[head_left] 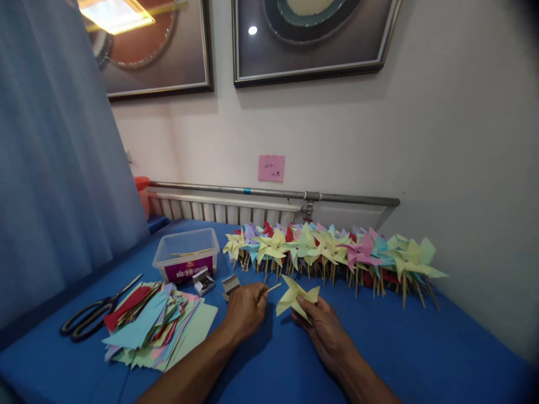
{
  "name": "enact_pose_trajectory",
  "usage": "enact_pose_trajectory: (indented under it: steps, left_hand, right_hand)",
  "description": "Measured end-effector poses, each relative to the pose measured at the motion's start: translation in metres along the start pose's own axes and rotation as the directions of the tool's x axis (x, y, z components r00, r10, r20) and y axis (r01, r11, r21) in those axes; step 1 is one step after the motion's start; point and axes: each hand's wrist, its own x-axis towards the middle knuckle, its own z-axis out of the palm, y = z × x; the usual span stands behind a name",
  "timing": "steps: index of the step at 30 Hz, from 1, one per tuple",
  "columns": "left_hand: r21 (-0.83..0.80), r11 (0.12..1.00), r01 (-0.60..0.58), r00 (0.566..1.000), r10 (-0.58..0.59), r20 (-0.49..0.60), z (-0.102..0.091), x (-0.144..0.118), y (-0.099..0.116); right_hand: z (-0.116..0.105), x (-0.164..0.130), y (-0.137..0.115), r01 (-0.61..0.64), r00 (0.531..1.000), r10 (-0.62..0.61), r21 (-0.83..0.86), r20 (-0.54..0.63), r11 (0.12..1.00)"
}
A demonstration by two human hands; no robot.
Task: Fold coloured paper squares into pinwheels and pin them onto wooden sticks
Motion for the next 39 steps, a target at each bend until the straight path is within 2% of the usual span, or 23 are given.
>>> enact_pose_trajectory:
  steps: [10,16,20,28,39]
  left_hand:
    - [-0.044,0.998,-0.040,0.999,0.040,0.010,0.007,-0.005,0.003]
    - [-0.254,0.966,-0.046,0.993,0.072,0.093,0.012,-0.006,0.007]
    - [-0.358,0.934,0.012,0.991,0.036,0.126,0.014,-0.007,0.009]
    - [-0.421,0.897,0.136,0.982,-0.065,0.179,0.018,-0.007,0.010]
    - [-0.442,0.879,0.180,0.976,-0.105,0.188,0.021,-0.006,0.010]
  right_hand:
    - [0.002,-0.004,0.005,-0.011,0.999,0.011,-0.001,0.050,1.000]
    - [0.003,-0.005,0.010,0.027,0.998,-0.026,-0.014,0.060,1.000]
    - [0.004,-0.002,0.014,0.062,0.997,-0.061,-0.019,0.049,0.998]
    - [0.003,-0.001,0.016,0.061,0.997,-0.060,-0.038,0.040,0.997]
    - [0.002,-0.001,0.017,0.076,0.996,-0.076,-0.020,0.037,0.997]
